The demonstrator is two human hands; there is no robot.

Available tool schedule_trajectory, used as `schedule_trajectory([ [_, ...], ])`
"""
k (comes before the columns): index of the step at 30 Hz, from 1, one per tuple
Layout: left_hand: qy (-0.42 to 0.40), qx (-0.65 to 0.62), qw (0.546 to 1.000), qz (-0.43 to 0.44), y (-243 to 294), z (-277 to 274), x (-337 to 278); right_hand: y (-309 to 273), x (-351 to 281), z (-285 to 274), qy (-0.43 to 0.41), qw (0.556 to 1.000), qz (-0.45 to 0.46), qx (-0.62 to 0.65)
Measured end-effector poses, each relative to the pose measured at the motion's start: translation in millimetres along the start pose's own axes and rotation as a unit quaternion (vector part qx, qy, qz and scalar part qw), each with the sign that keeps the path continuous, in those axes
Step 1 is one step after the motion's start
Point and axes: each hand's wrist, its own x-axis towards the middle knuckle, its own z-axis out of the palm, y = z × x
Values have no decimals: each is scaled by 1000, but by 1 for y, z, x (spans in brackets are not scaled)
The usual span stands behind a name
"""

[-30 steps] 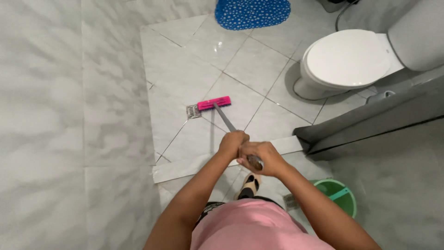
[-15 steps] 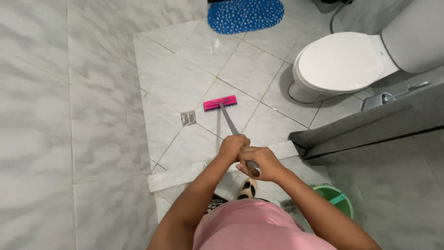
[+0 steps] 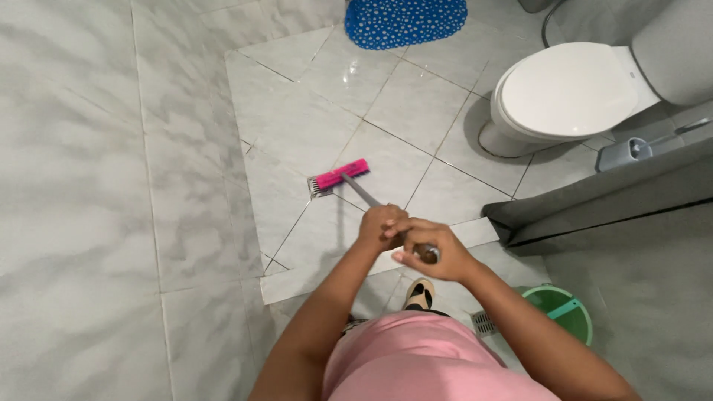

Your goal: The person scoops water from a green bucket using a green scoop and pours it onto the bathroom floor. They then use a pink squeegee to push the water across the tiled floor, moving around the toilet and sink.

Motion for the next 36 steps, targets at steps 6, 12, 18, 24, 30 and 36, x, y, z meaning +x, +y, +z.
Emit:
schedule_trajectory([
  [6,-63,29,996,58,-27,19,-71,-40,-21,49,-37,998,-1,49],
  [12,4,22,1000,15,-28,-40,-103,26,-13,95,10,993,-47,105],
  [18,17,44,998,36,-56,-34,-132,25,-27,141,-7,994,-69,84],
  [24,-117,66,990,47,-42,-48,-157,-73,4,143,-21,997,-41,68],
  [30,-21,62,996,60,-116,-29,-112,-41,45,171,2,1000,-18,10],
  [36,-68,89,986,126,-112,-24,-151,-89,38,183,-60,998,22,-4],
])
